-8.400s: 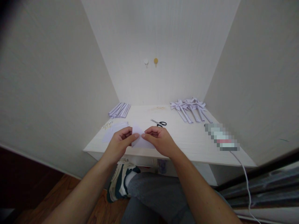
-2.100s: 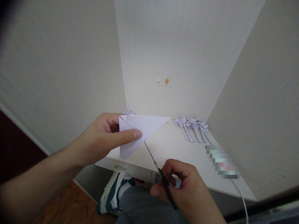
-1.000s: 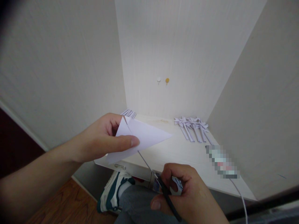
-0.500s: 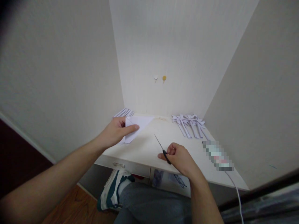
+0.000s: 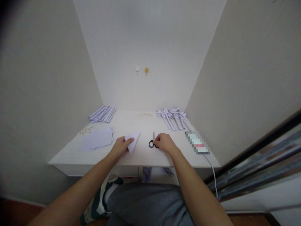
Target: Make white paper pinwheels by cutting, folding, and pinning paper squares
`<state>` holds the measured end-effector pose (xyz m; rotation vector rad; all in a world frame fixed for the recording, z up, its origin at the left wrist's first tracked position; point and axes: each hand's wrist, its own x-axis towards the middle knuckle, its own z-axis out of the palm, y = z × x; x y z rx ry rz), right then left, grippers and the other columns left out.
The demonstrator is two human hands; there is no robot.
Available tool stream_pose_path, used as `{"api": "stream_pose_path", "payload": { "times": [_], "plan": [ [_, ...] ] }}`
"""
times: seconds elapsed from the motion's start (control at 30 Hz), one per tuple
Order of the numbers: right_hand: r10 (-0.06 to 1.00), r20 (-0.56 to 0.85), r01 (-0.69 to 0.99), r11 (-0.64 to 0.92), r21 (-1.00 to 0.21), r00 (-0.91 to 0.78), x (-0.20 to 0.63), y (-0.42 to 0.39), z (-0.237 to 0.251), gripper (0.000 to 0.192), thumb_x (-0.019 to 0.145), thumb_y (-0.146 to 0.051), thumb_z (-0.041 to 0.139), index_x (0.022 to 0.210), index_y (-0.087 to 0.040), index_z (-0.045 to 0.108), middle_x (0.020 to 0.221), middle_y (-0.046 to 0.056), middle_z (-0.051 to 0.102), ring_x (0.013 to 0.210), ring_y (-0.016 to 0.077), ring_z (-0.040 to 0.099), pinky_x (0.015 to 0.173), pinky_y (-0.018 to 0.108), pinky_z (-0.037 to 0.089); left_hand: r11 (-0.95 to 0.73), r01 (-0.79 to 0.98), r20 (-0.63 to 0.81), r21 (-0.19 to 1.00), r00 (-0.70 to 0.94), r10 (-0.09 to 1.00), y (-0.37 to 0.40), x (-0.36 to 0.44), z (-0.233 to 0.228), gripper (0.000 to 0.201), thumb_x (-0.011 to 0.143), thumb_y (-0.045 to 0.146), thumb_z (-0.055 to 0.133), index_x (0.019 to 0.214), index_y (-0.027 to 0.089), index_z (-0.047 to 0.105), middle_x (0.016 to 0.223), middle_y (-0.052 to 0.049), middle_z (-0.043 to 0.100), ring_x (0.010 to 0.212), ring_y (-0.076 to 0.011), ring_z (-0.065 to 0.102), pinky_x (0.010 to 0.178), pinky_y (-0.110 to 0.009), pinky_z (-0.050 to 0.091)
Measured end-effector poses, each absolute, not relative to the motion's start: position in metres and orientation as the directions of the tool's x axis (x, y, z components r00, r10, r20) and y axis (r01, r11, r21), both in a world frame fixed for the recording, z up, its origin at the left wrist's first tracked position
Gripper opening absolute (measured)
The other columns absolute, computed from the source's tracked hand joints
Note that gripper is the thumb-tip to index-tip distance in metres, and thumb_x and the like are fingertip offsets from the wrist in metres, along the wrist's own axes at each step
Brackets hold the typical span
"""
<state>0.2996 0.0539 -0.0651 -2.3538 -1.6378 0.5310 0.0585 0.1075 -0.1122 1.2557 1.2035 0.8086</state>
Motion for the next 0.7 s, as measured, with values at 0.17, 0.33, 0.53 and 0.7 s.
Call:
{"api": "stream_pose_path", "payload": {
  "times": [0.17, 0.33, 0.53, 0.7],
  "plan": [
    [0.772, -0.118, 0.746, -0.634, -0.205, 0.624, 0.388, 0.036, -0.043, 0.036, 0.101, -0.037, 0.065, 0.132, -0.019, 0.063, 0.135, 0.011, 0.064, 0.114, 0.0265, 0.067, 0.096, 0.048, 0.057, 0.104, 0.073, -0.117, 0.992, 0.191, 0.975, 0.112, 0.061, -0.112, 0.020, 0.086, 0.029, 0.074, 0.074, 0.014, 0.067, 0.060, 0.002, 0.065, 0.054, -0.0145, 0.060, 0.053, -0.025, 0.046],
    [0.661, -0.219, 0.655, -0.747, -0.112, 0.717, 0.443, 0.029, -0.039, 0.036, 0.099, -0.035, 0.068, 0.130, -0.017, 0.064, 0.132, 0.011, 0.065, 0.111, 0.0262, 0.068, 0.092, 0.046, 0.059, 0.027, 0.041, -0.033, 0.999, 0.134, 0.990, 0.106, 0.062, -0.107, 0.018, 0.075, 0.030, 0.077, 0.068, 0.016, 0.069, 0.058, -0.001, 0.068, 0.053, -0.0164, 0.059, 0.052, -0.026, 0.042],
    [0.626, -0.261, 0.622, -0.775, -0.106, 0.735, 0.456, 0.034, -0.046, 0.037, 0.099, -0.036, 0.069, 0.130, -0.018, 0.064, 0.132, 0.011, 0.065, 0.111, 0.0266, 0.068, 0.092, 0.045, 0.059, -0.001, 0.045, -0.004, 0.999, 0.118, 0.993, 0.103, 0.060, -0.104, 0.020, 0.071, 0.034, 0.078, 0.070, 0.016, 0.071, 0.066, -0.004, 0.073, 0.061, -0.0196, 0.063, 0.056, -0.027, 0.044],
    [0.623, -0.251, 0.609, -0.781, -0.141, 0.741, 0.460, 0.030, -0.049, 0.036, 0.099, -0.037, 0.068, 0.129, -0.018, 0.064, 0.131, 0.011, 0.066, 0.111, 0.0265, 0.068, 0.092, 0.045, 0.059, -0.014, 0.028, 0.011, 1.000, 0.124, 0.992, 0.103, 0.059, -0.107, 0.024, 0.070, 0.038, 0.079, 0.073, 0.015, 0.073, 0.071, -0.006, 0.076, 0.064, -0.0211, 0.065, 0.059, -0.028, 0.046]
  ]
}}
